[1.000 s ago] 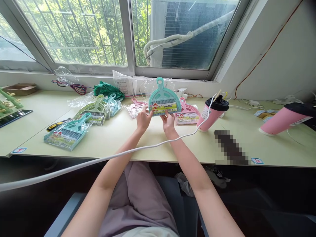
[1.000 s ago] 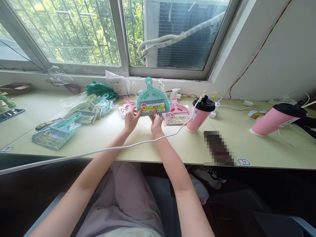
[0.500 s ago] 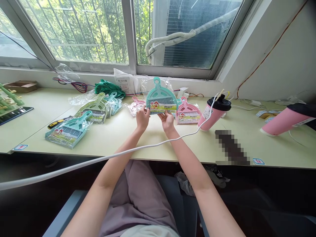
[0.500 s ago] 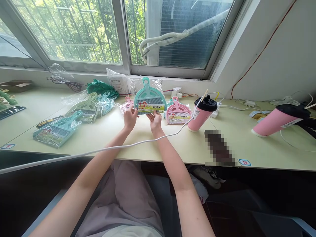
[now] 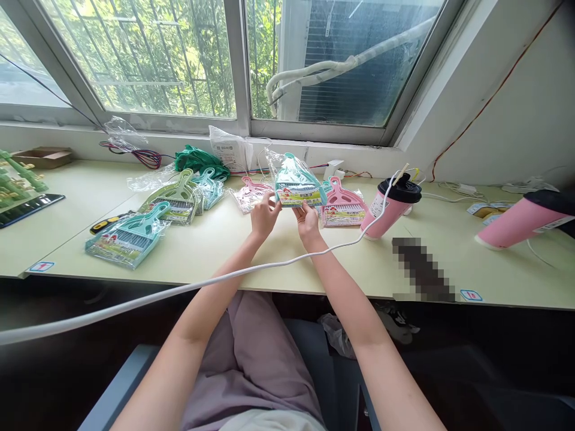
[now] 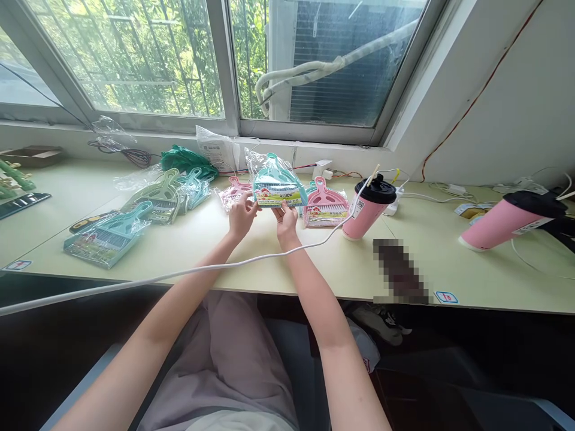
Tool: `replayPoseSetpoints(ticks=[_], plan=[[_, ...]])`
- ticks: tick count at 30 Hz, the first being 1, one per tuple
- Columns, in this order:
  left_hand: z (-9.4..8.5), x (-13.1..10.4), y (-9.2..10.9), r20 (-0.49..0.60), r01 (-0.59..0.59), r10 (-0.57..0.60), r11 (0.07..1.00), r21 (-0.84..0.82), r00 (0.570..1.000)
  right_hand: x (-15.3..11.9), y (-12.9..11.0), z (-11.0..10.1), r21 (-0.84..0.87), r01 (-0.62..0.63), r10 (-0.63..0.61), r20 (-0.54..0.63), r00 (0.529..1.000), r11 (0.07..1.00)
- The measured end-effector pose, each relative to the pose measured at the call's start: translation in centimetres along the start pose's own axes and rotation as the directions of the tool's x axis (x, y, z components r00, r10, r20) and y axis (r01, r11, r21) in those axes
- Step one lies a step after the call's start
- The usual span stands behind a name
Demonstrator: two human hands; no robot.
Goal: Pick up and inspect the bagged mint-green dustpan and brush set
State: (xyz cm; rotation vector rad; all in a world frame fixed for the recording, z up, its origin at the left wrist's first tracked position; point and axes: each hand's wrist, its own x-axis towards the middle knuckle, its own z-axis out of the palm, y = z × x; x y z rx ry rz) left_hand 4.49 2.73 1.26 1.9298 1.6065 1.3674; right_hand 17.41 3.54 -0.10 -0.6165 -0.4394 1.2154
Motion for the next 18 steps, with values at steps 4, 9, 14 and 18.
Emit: replayPoseSetpoints(ticks=[4,9,14,18], plan=[[0.1,-0.4,0.1,0.022,-0.063,0.061,0.993,0.097,0.998,0.0,-0.2,0.0,-0.026,0.035,-0.035,-0.004,0.999,0.999],[0.2,-1.0,0.2,0.064,-0.14,0.13,0.974,0.179,0.989,0.0,-0.5,0.0,-0.022,0.072,-0.072,-0.031,0.997,0.997],[0.5,-1.1,0.0,0.064,-0.173,0.162,0.955,0.242,0.985,-0.1,-0.6,0.0,-0.001,0.108,-0.108,-0.077,0.991,0.994],[0.5,-1.2,-0.1,0.084,-0.221,0.205,0.928,0.3,0.975,-0.1,-0.7,0.1,0.001,0.139,-0.138,-0.077,0.987,0.99]])
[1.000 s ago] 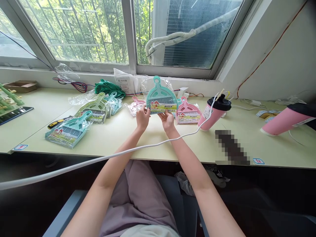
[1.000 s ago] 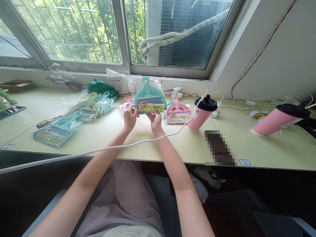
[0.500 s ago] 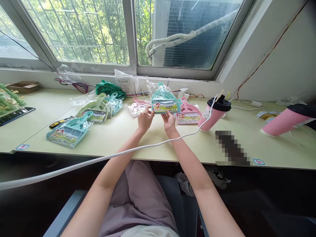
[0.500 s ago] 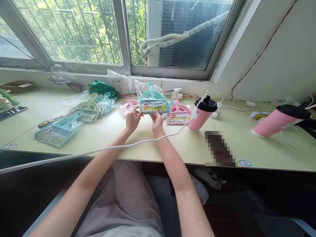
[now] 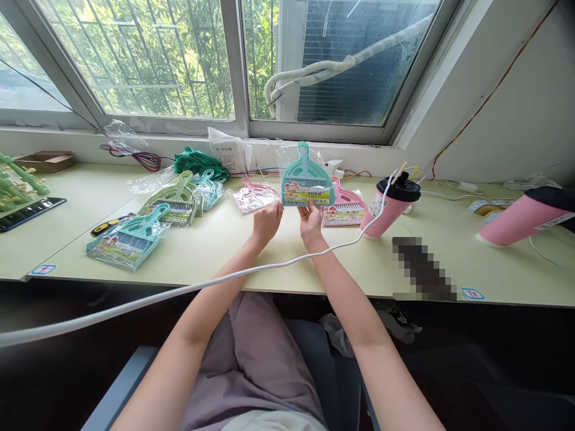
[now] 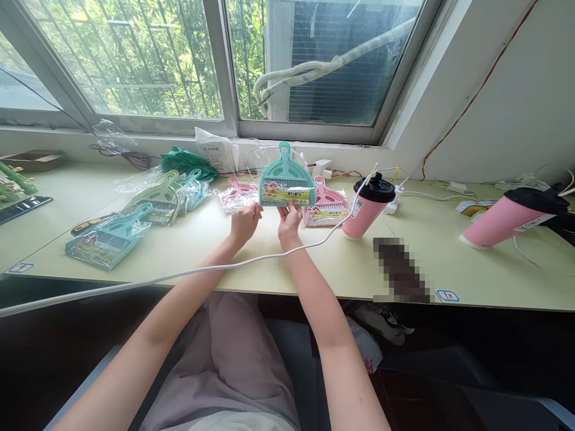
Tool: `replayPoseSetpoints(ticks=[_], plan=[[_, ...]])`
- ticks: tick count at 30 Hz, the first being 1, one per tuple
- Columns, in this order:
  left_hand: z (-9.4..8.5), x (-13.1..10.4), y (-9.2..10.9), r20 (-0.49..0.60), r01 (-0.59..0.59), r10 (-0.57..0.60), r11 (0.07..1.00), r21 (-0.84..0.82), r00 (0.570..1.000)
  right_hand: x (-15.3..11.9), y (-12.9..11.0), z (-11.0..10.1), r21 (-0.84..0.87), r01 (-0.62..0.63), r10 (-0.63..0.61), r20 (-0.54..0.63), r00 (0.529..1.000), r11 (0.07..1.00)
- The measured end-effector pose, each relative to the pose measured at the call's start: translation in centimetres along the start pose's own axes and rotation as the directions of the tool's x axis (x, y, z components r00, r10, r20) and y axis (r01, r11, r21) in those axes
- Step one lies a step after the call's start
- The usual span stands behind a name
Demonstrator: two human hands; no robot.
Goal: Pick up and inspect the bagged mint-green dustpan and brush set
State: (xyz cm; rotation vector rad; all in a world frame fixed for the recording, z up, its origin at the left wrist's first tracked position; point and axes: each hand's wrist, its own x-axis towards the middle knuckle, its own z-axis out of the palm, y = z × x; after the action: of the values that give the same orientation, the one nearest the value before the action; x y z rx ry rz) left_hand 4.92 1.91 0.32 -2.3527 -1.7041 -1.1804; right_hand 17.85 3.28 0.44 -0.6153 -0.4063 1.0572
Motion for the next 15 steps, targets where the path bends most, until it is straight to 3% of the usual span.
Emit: replayPoseSetpoints(ticks=[6,12,15], plan=[[-0.2,-0.7,0.6,0.071,-0.108,0.109,0.994,-0.026,0.991,0.2,-0.6,0.0,0.053,-0.01,0.013,-0.057,0.998,0.999],[-0.3,-1.8,0.5,0.053,-0.176,0.183,0.978,-0.111,0.982,0.2,-0.6,0.1,0.026,0.002,-0.001,-0.034,0.999,1.0],[-0.3,-1.2,-0.4,-0.017,-0.04,0.036,0.949,-0.312,0.999,0.0,-0.8,0.3,0.057,-0.014,0.012,0.032,0.999,0.998]])
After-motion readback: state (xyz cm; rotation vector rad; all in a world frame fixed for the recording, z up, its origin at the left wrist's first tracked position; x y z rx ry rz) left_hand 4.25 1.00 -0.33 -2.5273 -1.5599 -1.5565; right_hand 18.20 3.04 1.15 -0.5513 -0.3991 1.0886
